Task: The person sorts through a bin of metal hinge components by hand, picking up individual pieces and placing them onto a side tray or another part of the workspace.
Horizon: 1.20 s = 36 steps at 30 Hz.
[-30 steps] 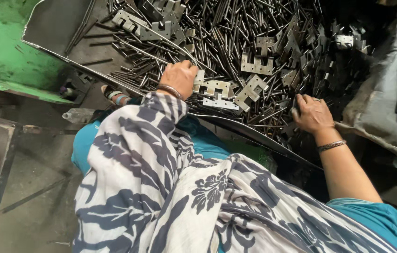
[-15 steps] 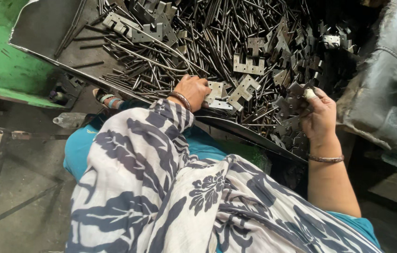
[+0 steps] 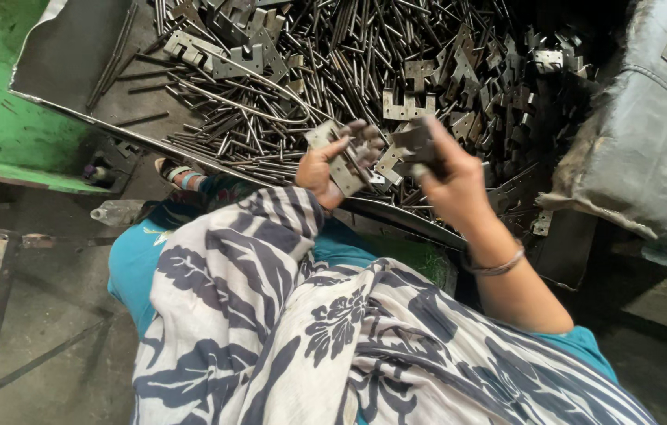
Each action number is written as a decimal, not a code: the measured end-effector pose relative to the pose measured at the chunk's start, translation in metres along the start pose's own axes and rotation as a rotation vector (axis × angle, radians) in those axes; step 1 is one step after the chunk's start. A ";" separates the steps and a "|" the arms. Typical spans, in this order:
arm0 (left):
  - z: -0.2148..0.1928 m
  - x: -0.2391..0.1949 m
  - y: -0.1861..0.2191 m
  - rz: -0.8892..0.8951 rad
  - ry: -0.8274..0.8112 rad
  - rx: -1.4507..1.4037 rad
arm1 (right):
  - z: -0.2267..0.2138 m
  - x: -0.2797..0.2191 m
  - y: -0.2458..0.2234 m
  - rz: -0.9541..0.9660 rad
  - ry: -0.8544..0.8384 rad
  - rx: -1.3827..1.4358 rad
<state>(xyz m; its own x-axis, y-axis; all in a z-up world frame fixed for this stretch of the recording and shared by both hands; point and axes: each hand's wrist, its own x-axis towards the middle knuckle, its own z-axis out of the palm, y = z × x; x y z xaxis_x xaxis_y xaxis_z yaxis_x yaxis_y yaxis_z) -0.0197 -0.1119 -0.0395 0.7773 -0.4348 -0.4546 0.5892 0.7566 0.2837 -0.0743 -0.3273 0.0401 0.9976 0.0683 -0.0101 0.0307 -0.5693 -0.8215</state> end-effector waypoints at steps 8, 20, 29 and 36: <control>-0.024 0.010 -0.067 -0.005 -0.030 0.274 | 0.038 -0.026 0.015 -0.335 -0.151 -0.131; -0.016 0.045 -0.014 0.435 -0.031 2.433 | -0.192 -0.022 0.147 -0.213 0.664 -0.543; -0.036 0.073 0.006 0.947 -0.023 2.141 | -0.232 -0.045 0.186 0.074 0.608 -1.208; -0.022 0.068 0.044 0.344 0.196 0.068 | -0.087 0.032 0.159 -0.107 0.252 -0.940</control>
<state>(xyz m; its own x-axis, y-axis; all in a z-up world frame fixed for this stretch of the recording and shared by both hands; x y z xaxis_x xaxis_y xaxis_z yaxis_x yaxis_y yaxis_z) 0.0546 -0.0975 -0.0762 0.8787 -0.0554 -0.4742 0.3204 0.8048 0.4996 -0.0323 -0.4868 -0.0412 0.9673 0.0433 0.2499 0.0500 -0.9985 -0.0208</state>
